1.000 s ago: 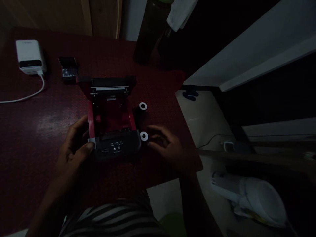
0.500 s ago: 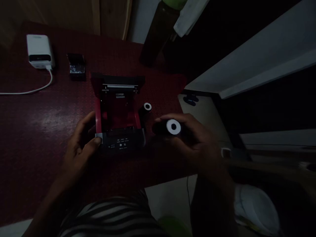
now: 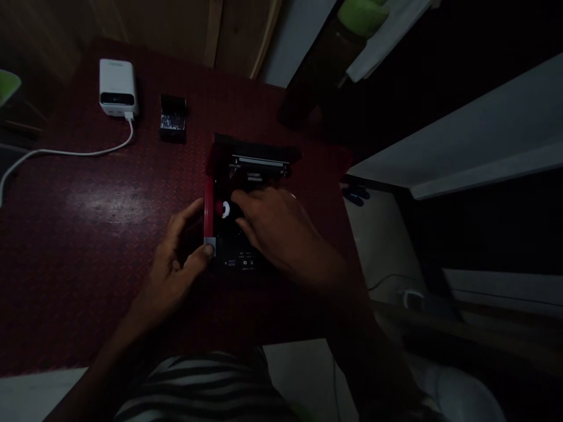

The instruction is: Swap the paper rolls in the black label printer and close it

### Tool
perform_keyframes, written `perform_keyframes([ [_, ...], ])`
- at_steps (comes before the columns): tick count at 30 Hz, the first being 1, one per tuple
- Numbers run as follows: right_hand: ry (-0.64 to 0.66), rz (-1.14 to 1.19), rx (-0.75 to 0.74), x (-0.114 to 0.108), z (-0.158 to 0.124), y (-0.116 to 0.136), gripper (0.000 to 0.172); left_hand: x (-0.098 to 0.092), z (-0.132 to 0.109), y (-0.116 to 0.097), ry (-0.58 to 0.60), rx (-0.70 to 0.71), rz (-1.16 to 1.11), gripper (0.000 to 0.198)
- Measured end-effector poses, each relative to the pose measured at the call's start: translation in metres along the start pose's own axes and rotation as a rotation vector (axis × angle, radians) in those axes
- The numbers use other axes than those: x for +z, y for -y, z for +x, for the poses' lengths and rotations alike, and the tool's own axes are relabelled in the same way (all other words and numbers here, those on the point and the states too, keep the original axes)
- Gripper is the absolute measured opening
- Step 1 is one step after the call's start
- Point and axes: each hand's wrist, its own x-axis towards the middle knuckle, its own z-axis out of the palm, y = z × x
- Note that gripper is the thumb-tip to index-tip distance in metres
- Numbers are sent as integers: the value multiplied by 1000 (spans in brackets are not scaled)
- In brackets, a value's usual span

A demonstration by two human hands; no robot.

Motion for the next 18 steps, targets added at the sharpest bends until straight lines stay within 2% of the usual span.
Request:
perform_keyframes([
  [5,75,49,38,8,17,-5,27,0,1,0,8,-21,-28,71],
  [8,28,123,30,20,17,-10,21,-1,2,2,13,-13,-12,70],
  [11,-74,219,-15,27,9,-18,26,-2,1,2,11,-12,-11,69],
  [14,-111,366,-87,22,-4,-26,30,-1,0,0,3,-21,-10,69],
  [18,-78,490,-285,6,-17,-34,34,0,0,-1,-7,2,15,66],
])
